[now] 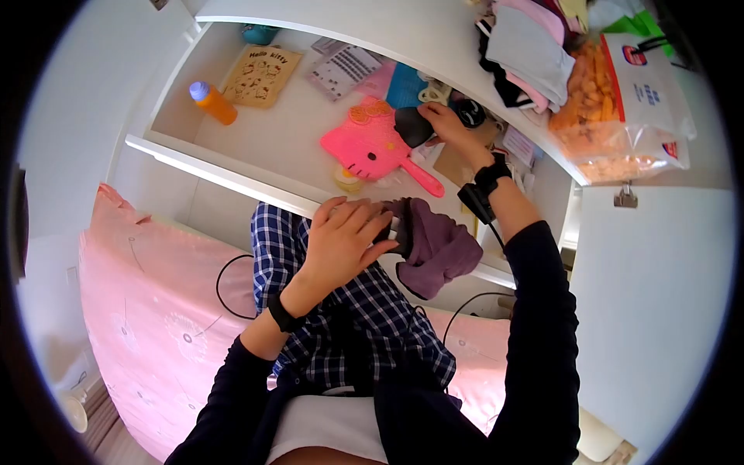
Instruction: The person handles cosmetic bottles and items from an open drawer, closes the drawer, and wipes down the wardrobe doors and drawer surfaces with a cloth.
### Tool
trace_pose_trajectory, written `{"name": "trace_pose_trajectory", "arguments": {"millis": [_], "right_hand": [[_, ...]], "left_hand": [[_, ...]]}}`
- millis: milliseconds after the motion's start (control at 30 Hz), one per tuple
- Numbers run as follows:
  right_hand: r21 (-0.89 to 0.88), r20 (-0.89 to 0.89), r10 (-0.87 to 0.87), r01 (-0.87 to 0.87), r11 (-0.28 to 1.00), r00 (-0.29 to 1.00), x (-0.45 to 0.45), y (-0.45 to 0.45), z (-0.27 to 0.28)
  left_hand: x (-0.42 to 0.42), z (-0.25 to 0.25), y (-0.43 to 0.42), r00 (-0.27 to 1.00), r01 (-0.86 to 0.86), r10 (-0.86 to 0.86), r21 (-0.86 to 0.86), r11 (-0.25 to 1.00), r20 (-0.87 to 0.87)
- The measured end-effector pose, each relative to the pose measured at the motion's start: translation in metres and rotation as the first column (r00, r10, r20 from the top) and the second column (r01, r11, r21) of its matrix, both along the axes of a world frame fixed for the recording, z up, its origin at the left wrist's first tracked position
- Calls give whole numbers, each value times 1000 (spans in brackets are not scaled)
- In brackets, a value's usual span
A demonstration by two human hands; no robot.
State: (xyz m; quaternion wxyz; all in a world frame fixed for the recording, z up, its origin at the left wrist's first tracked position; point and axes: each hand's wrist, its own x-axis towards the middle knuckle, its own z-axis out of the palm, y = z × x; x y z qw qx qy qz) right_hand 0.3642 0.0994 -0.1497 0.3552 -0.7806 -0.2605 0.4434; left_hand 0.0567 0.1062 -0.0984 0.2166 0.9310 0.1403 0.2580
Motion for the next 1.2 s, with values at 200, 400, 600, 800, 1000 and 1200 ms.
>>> {"name": "trace_pose_trajectory", "arguments": {"millis": [200, 400, 600, 800, 1000, 1200], "right_hand": [[-299, 796, 373, -226, 927, 476, 11, 33, -66], [-354, 738, 491, -352, 866, 464, -39, 61, 19], [46, 738, 456, -711, 701, 498, -162, 161, 43], [200, 688, 387, -673, 712, 614, -232, 258, 0], [291, 667, 376, -690, 663, 643, -228, 264, 0], [458, 637, 367, -715, 528, 678, -208, 216, 123]], "left_hand": [[-7, 2, 5, 997, 74, -77, -87, 993, -25], [-8, 2, 7, 993, 117, -114, -108, 987, 30], [-14, 1, 10, 980, 182, -166, -162, 970, 108], [-32, -1, 14, 948, 275, -218, -255, 927, 231], [-41, -5, 12, 931, 321, -234, -320, 891, 282], [-45, 7, 14, 901, -130, 277, -401, 907, 334]]}}
